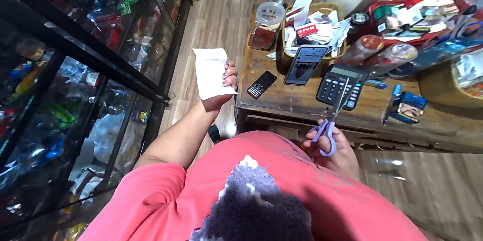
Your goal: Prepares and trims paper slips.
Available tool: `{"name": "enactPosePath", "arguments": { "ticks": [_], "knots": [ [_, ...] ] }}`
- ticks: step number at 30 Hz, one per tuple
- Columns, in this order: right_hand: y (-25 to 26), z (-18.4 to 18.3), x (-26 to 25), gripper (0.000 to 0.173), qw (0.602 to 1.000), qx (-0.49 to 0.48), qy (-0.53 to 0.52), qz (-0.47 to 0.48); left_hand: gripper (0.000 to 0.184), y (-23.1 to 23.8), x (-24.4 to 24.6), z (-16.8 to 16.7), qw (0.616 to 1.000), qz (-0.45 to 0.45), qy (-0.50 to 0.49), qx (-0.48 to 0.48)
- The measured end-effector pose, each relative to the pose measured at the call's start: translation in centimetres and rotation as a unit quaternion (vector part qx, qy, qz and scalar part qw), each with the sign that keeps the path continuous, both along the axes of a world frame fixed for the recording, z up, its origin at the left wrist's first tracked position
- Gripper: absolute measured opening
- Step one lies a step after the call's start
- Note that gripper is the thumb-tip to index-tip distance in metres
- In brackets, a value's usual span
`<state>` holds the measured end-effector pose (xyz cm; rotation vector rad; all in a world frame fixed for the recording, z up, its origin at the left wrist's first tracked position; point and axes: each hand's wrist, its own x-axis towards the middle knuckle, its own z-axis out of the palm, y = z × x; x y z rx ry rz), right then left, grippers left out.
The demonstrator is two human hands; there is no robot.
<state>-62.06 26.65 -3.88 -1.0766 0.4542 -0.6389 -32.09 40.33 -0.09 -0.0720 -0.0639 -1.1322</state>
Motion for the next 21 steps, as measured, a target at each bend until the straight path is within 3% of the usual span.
{"name": "enactPosePath", "arguments": {
  "ticks": [21],
  "knots": [
    [-0.1, -0.6, 0.5, 0.043, 1.000, 0.002, -0.009, 0.015, 0.036, 1.1, 0.4, 0.0, 1.000, -0.013, -0.006, -0.014]
  ]
}}
